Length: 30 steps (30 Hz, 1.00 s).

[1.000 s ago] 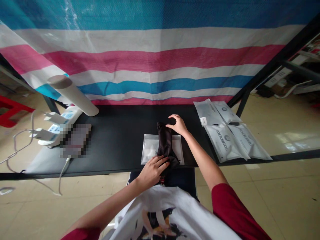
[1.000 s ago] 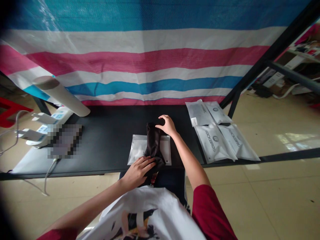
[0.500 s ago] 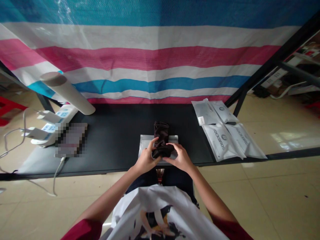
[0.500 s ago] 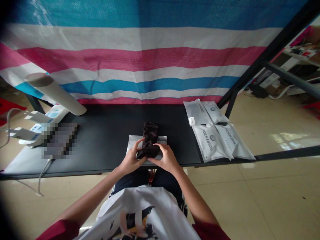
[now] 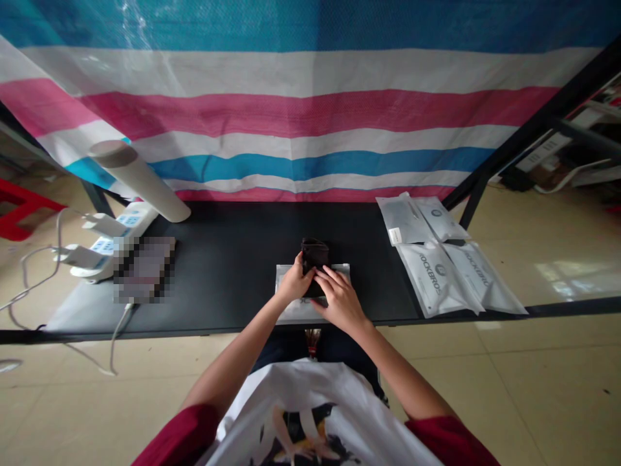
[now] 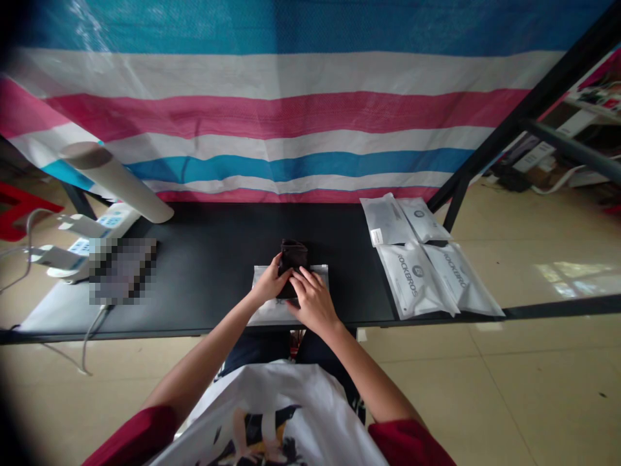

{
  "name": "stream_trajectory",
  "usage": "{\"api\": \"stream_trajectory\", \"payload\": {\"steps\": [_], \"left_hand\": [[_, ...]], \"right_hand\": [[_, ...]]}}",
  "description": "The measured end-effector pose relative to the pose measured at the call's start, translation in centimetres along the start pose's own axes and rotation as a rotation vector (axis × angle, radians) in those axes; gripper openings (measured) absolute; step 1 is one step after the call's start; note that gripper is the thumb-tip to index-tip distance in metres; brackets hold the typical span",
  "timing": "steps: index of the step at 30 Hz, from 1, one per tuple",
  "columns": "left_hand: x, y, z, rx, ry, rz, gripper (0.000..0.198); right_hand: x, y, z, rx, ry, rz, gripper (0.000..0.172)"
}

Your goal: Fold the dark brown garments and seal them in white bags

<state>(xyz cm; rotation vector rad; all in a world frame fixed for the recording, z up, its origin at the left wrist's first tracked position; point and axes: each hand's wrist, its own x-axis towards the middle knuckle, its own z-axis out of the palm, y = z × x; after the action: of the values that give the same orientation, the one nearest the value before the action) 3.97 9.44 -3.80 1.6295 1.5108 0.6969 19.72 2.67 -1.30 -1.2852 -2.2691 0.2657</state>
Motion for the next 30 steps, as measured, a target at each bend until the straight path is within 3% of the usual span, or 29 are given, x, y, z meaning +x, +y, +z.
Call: {"api": "stream_trajectory", "payload": {"steps": [4, 8, 12, 14, 17, 20, 22, 25, 30], "left_hand": [[0.4, -0.4, -0.3, -0.139, 0.024, -0.021, 0.059], [-1.4, 0.0, -2.0, -0.210, 0.027, -0.063, 0.061], [-4.9, 1.2, -4.2, -0.007, 0.224, 0.110, 0.059], [-6.7, 2.0, -4.8, 0.086, 0.271, 0.175, 0.054], [-9.2, 2.9, -4.7, 0.159, 0.214, 0.235, 0.051], [-11.1, 3.2, -3.7, 0.248, 0.113, 0.287, 0.050], [-12.0, 3.0, -3.0, 0.323, 0.030, 0.335, 0.051], [-12.7, 2.2, -2.3, 0.431, -0.067, 0.396, 0.058], [-11.5, -0.4, -3.6, 0.586, -0.024, 0.407, 0.060]], "right_hand": [[1.1, 0.2, 0.0, -0.058, -0.060, -0.042, 0.046], [2.8, 0.2, -1.3, -0.098, -0.159, -0.077, 0.036], [5.9, 1.1, -2.8, -0.100, -0.239, -0.004, 0.022], [7.6, 2.1, -3.2, -0.122, -0.272, 0.076, 0.027], [9.7, 4.1, -2.8, -0.187, -0.344, 0.296, 0.040], [10.5, 5.9, -2.1, -0.172, -0.412, 0.463, 0.042], [10.3, 6.8, -1.8, -0.121, -0.390, 0.520, 0.040], [9.7, 8.0, -2.1, -0.009, -0.329, 0.586, 0.054], [8.9, 9.3, -3.4, 0.184, -0.387, 0.606, 0.060]]}}
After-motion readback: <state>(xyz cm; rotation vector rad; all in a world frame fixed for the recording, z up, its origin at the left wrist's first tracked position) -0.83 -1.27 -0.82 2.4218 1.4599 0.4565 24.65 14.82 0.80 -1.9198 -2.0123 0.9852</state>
